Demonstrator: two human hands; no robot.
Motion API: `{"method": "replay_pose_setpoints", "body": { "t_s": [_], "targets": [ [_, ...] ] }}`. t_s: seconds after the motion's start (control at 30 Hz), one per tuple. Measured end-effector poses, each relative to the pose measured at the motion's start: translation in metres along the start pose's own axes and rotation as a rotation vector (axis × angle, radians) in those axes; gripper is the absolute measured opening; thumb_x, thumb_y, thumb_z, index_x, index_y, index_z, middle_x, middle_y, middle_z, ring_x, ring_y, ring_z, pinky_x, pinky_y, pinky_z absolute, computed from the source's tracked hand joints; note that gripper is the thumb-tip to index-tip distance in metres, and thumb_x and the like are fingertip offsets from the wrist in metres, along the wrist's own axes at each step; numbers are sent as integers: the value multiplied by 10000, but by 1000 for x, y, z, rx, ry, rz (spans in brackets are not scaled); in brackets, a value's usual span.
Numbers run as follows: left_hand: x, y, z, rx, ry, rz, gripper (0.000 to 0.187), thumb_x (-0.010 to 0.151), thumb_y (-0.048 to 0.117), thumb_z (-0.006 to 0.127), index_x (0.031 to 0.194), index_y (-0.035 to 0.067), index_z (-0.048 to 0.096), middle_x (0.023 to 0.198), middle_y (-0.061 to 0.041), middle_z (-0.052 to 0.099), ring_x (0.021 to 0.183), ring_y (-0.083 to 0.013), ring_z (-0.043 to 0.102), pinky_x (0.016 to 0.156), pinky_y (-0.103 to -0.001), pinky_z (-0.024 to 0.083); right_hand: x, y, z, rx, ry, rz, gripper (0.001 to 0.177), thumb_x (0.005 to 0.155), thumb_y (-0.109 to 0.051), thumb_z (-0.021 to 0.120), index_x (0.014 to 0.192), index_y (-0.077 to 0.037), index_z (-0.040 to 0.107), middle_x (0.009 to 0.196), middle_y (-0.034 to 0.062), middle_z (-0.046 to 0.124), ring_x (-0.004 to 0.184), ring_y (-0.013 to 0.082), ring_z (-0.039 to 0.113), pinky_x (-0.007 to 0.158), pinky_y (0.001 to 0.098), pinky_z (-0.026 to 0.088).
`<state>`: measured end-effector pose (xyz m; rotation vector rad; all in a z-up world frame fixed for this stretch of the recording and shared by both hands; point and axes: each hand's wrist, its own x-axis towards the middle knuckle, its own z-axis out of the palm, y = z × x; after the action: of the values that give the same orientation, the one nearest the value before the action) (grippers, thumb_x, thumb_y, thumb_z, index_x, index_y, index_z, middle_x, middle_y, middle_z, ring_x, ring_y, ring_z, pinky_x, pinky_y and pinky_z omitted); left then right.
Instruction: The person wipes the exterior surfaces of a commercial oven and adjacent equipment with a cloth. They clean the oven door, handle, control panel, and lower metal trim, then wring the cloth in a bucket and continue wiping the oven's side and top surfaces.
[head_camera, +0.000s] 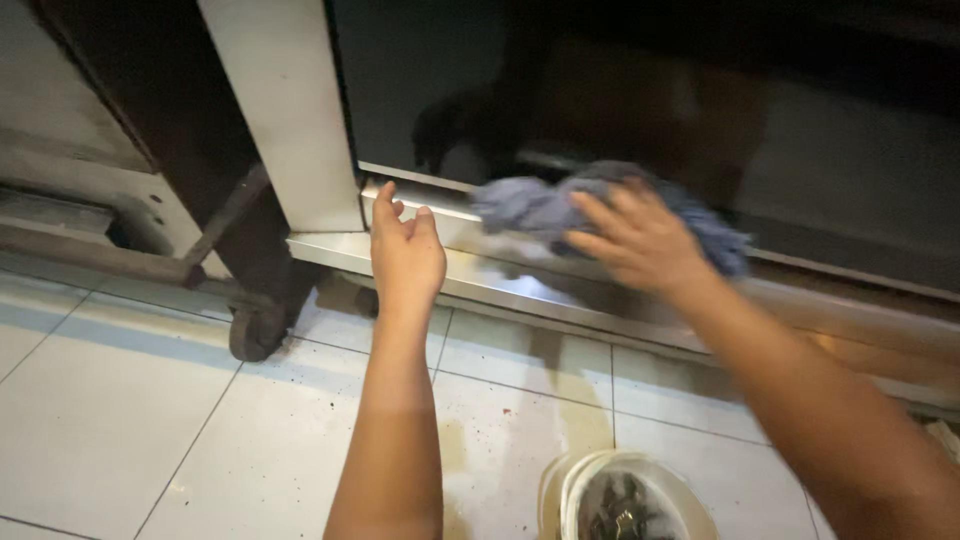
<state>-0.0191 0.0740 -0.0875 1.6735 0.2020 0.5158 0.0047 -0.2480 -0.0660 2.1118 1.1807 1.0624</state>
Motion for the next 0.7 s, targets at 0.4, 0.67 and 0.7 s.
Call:
{"method": "replay_pose_setpoints", "body": {
  "t_s": [0.4, 0.67, 0.7],
  "targets": [
    [-26, 22, 27, 43, -139, 118, 625, 1000, 234, 621, 1535, 38, 364, 1468, -195, 519, 1187, -244, 650, 970, -385, 526, -292, 82, -104, -302, -418, 884, 433, 858, -179, 799, 1254, -161, 625, 1558, 252, 497, 1447, 427, 488, 1226, 477, 430],
    [-66, 42, 75, 138, -360, 138, 627, 992, 303, 641, 1514, 47, 408, 1471, -204, 525, 1177, -261, 626, 945, -392, 523, -318, 71, -117, -74, 264, 1622, 502, 842, -166, 767, 1310, -56, 622, 1436, 251, 565, 1310, 402, 541, 1107, 469, 443],
    [-70, 41, 82, 125, -392, 144, 638, 989, 320, 652, 1513, 46, 413, 1469, -215, 518, 1173, -262, 619, 931, -392, 526, -307, 61, -110, -24, 277, 1643, 495, 849, -171, 764, 1308, -51, 625, 1420, 246, 578, 1297, 393, 550, 1099, 466, 445]
  ]
}}
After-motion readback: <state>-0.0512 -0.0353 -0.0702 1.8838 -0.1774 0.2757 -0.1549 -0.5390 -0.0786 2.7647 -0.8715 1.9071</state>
